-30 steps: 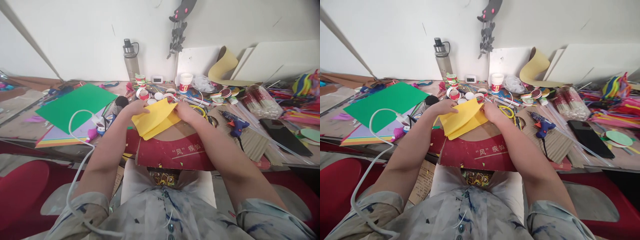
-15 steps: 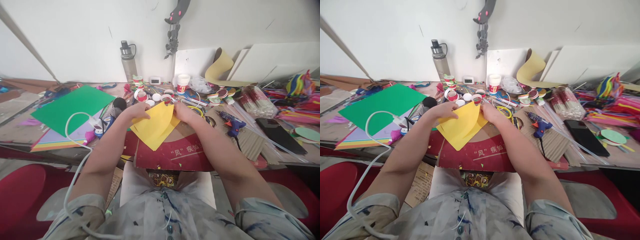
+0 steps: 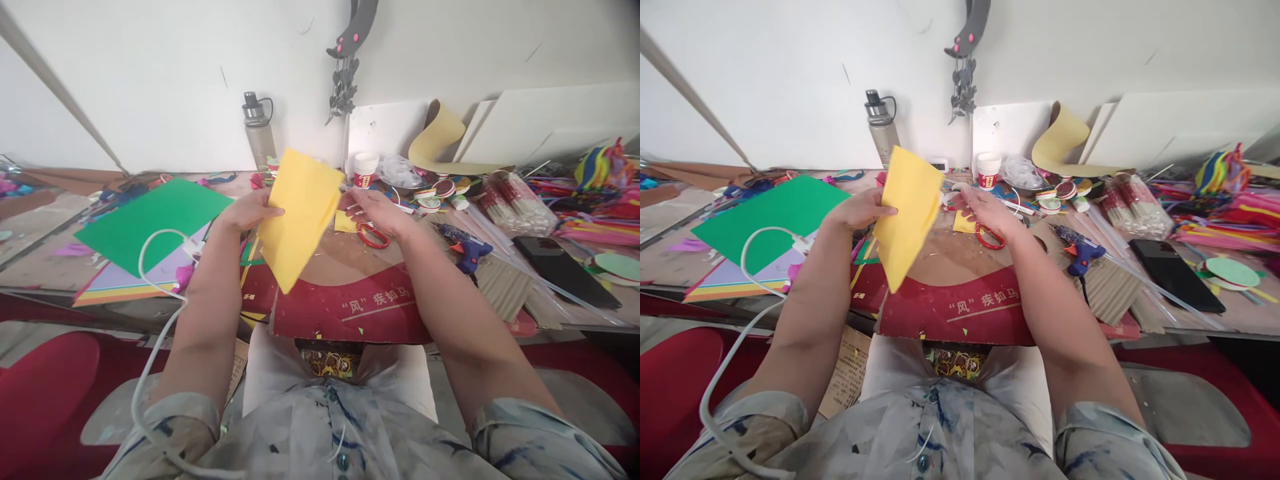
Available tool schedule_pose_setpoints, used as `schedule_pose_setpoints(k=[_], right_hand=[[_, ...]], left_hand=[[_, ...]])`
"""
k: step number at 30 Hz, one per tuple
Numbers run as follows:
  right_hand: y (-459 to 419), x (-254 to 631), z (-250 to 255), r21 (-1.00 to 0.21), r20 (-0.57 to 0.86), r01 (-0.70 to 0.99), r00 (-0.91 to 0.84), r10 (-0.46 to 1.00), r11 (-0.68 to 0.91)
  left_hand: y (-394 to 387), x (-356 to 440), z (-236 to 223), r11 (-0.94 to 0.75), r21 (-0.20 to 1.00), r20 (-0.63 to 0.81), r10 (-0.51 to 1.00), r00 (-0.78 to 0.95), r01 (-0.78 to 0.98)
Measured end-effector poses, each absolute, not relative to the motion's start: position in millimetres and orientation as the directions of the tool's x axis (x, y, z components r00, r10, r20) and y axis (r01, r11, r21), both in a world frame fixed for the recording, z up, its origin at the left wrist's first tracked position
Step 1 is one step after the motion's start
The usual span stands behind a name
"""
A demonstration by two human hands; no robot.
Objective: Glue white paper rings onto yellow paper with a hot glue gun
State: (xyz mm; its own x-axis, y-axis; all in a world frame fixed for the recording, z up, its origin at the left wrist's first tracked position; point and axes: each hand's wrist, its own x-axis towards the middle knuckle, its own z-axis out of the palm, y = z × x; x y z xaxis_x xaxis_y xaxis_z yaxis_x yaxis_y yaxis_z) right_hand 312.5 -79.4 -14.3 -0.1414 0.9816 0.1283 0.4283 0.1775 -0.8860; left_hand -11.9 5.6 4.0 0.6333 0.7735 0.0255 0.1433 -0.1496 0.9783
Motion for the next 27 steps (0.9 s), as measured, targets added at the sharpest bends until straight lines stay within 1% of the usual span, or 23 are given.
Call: schedule_pose_setpoints(k=[1, 2, 3, 4, 6, 8, 11, 13, 16, 18, 20, 21, 23, 25, 27], right_hand=[[-81.7, 307.2, -14.4, -0.953, 0.097, 0.272, -0.145, 0.985, 0.134], [-84.0, 301.8, -14.2, -0.986, 0.066, 0.140, -0.160, 0.985, 0.088], [-86.1, 296.8, -13.7, -0.998, 0.041, 0.048, -0.179, 0.983, 0.050], [-87.9, 292.6, -13.0, -1.000, 0.020, -0.004, -0.194, 0.981, 0.019], [-89.6, 287.9, -11.4, -0.998, -0.022, -0.048, -0.201, 0.979, -0.032], [-88.6, 288.1, -11.0, -0.993, -0.061, -0.089, -0.197, 0.979, -0.079], [-84.2, 294.9, -14.2, -0.981, -0.073, -0.162, -0.181, 0.981, -0.103], [-81.9, 301.5, -17.1, -0.982, -0.094, -0.140, -0.228, 0.969, -0.128], [-81.7, 310.5, -19.0, -0.980, -0.170, -0.023, -0.430, 0.887, -0.199], [-82.4, 313.5, -18.7, -0.981, -0.170, 0.008, -0.540, 0.824, -0.196], [-82.0, 313.5, -18.5, -0.985, -0.154, 0.022, -0.577, 0.802, -0.173], [-81.2, 312.8, -18.8, -0.986, -0.157, 0.044, -0.569, 0.807, -0.161], [-78.1, 310.8, -20.7, -0.984, -0.175, 0.114, -0.500, 0.848, -0.136], [-74.1, 309.2, -23.9, -0.974, -0.179, 0.195, -0.367, 0.913, -0.113], [-70.9, 308.1, -27.7, -0.957, -0.171, 0.268, -0.221, 0.960, -0.109]], left_hand=[[4.8, -5.5, 1.7, -0.136, 0.978, 0.000, 0.762, 0.648, 0.160], [3.8, 0.1, -0.1, -0.131, 0.976, -0.013, 0.760, 0.650, 0.173], [2.8, 4.5, -1.7, -0.130, 0.974, -0.020, 0.764, 0.645, 0.185], [2.2, 7.6, -3.1, -0.128, 0.973, -0.022, 0.772, 0.635, 0.190], [2.5, 10.2, -6.0, -0.117, 0.979, -0.011, 0.790, 0.613, 0.168], [4.8, 9.5, -9.0, -0.106, 0.990, 0.028, 0.795, 0.605, 0.094], [8.3, 6.5, -12.3, -0.099, 0.995, 0.075, 0.776, 0.627, 0.003], [8.7, 4.9, -13.3, -0.082, 0.997, 0.061, 0.766, 0.640, 0.003], [6.9, 3.3, -14.3, -0.059, 0.998, 0.035, 0.791, 0.610, 0.019], [6.9, 3.0, -15.9, -0.051, 0.998, 0.025, 0.818, 0.575, 0.029], [10.2, 3.6, -18.4, -0.039, 0.999, 0.018, 0.851, 0.525, 0.030], [13.2, 4.2, -19.7, -0.045, 0.999, 0.035, 0.874, 0.484, 0.010], [21.2, 5.4, -21.4, -0.107, 0.990, 0.132, 0.925, 0.357, -0.090], [29.4, 6.0, -21.2, -0.215, 0.950, 0.258, 0.949, 0.182, -0.226], [34.4, 6.4, -19.4, -0.303, 0.899, 0.332, 0.942, 0.042, -0.315]])
